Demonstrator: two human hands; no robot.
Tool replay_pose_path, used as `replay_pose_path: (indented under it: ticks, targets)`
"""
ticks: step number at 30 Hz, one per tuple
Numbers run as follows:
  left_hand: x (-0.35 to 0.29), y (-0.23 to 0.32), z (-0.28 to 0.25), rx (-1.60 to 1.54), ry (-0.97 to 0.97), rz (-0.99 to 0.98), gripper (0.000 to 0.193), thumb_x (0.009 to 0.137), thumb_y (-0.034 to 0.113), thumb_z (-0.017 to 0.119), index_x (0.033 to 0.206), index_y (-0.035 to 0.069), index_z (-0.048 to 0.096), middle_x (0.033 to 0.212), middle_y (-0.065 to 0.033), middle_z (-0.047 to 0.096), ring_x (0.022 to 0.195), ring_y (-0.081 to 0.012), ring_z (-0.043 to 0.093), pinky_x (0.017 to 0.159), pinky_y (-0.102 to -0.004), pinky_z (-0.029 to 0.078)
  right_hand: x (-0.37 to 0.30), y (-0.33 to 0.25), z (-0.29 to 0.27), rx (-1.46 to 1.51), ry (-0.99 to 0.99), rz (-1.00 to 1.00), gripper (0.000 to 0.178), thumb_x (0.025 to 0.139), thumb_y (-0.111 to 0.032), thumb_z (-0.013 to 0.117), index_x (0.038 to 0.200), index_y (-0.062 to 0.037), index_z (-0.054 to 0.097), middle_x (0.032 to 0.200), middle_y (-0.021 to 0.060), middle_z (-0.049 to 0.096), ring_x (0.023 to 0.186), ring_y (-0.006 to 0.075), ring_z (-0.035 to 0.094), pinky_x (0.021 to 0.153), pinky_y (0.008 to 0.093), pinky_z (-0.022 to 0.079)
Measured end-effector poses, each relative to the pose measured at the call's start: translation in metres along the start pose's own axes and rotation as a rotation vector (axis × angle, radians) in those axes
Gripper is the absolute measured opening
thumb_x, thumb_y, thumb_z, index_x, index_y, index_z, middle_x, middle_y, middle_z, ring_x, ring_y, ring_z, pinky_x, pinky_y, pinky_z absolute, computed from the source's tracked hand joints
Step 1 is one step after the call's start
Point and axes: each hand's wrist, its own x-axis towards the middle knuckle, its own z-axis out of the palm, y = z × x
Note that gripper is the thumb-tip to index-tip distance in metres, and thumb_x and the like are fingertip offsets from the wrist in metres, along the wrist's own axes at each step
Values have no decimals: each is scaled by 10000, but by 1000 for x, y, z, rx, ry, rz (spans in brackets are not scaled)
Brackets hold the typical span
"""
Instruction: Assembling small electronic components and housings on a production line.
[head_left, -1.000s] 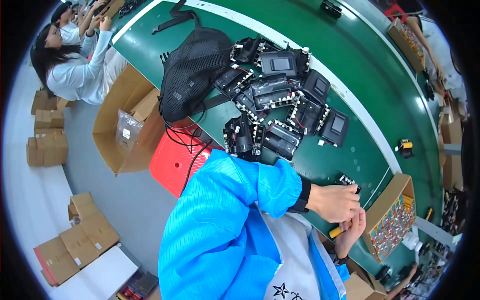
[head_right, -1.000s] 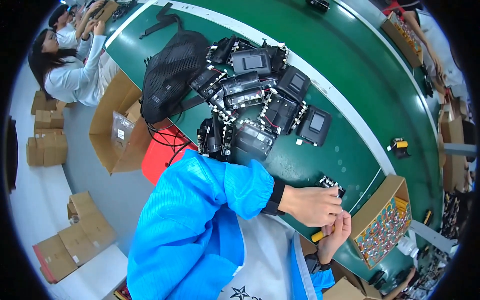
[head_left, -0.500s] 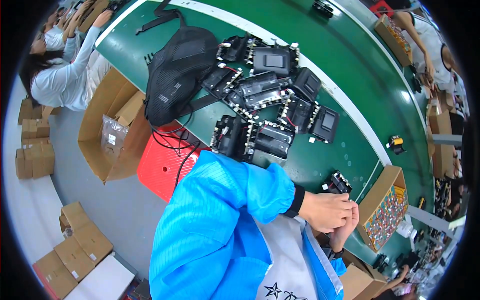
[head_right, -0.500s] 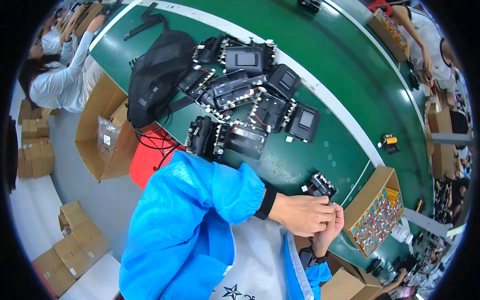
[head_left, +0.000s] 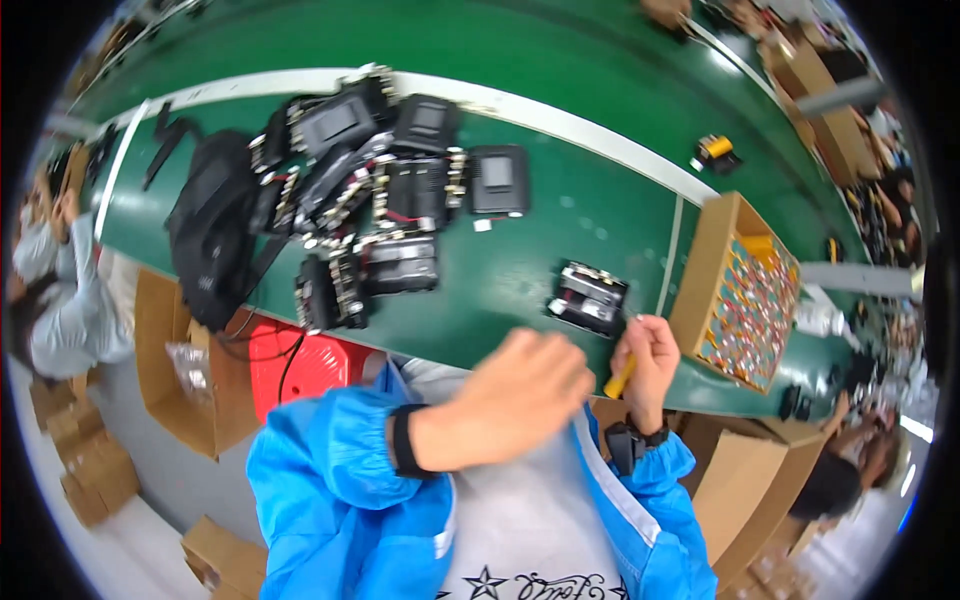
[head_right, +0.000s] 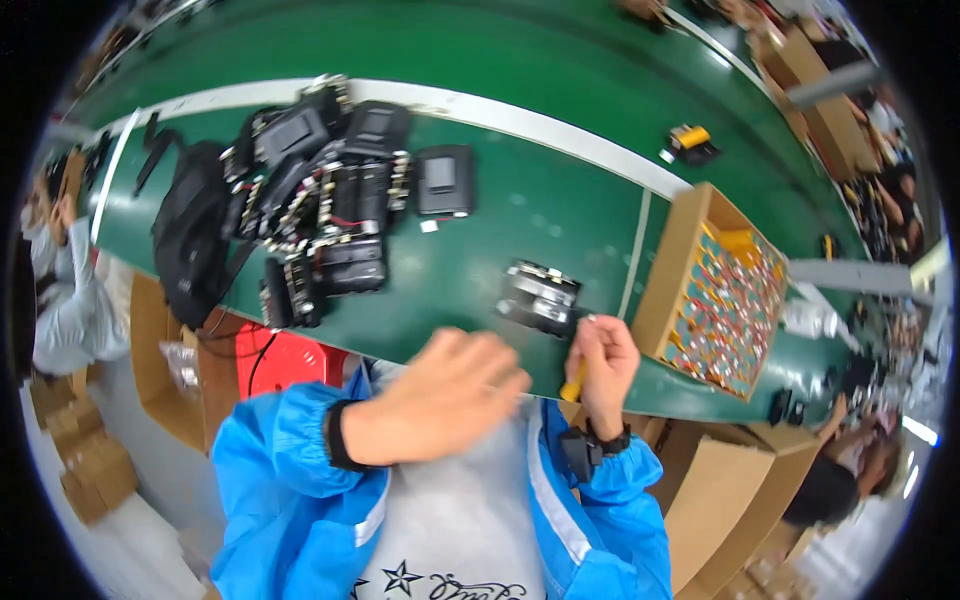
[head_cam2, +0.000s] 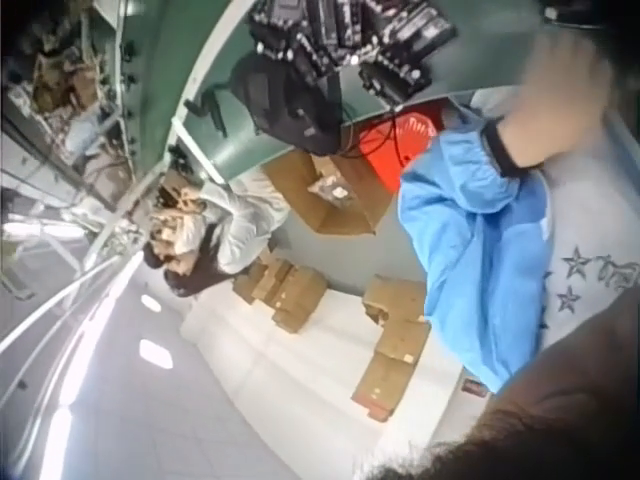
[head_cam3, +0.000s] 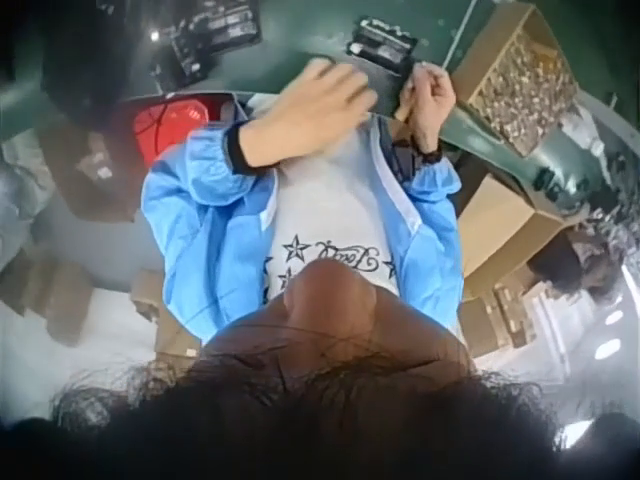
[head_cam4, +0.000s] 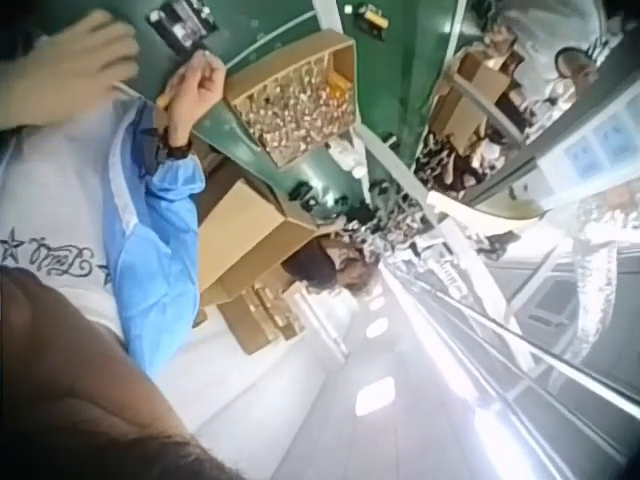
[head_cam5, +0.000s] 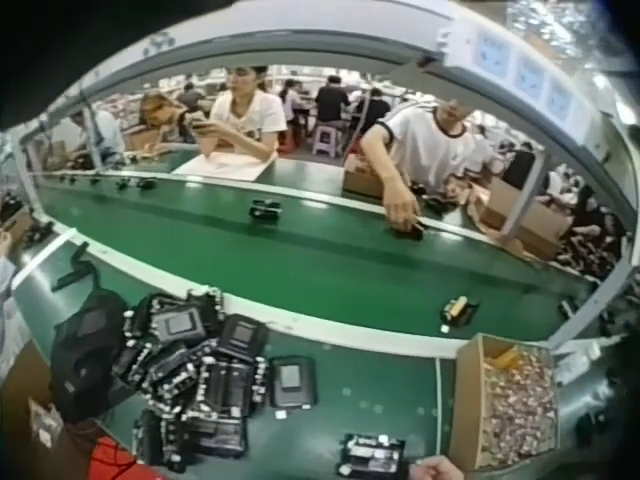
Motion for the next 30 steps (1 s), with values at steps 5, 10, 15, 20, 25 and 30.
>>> replay_pose_path:
  ticks: [5,10,15,20,25,30]
  targets:
    - [27,-46,19,-202,329,-276,388,801,154,714,1152,31,603,1116,-109,562,1040,-310,517,845,-419,401,3,-5,20,-135,-92,-21,90,985,-75,542,997,3,584,599,29,548,487,96,521,425,229,404]
    - [66,-62,37,-129,328,-182,459,795,136,721,1213,14,576,1145,-127,560,1030,-323,512,866,-434,399,7,-2,23,-225,-147,-123,114,992,-84,526,982,18,576,606,41,554,499,107,535,453,237,431]
    - [77,-67,43,-129,166,-214,476,786,142,724,1206,-12,560,1047,-136,553,964,-313,518,832,-417,426,13,-15,31,189,-192,69,132,991,-91,521,979,23,586,712,78,588,576,151,571,546,266,475]
    - [82,-67,43,-86,163,-232,488,792,148,718,1213,-34,548,1021,-141,550,933,-312,524,800,-405,442,30,-30,46,-296,-89,-384,121,954,-103,566,942,-1,631,1018,135,606,902,233,574,795,335,474]
    - [86,-69,42,-63,186,-200,487,799,144,710,1212,-48,539,1003,-146,546,910,-315,532,782,-405,449,43,-14,59,-659,-9,-370,77,893,-109,624,886,-56,680,1269,128,549,1176,288,431,1004,398,356]
    - [87,-70,44,-83,170,-208,491,790,134,708,1212,-45,534,997,-150,546,897,-318,536,773,-406,455,48,-13,66,-713,23,-299,63,880,-108,638,886,-85,697,1277,103,564,1190,305,420,1025,410,330]
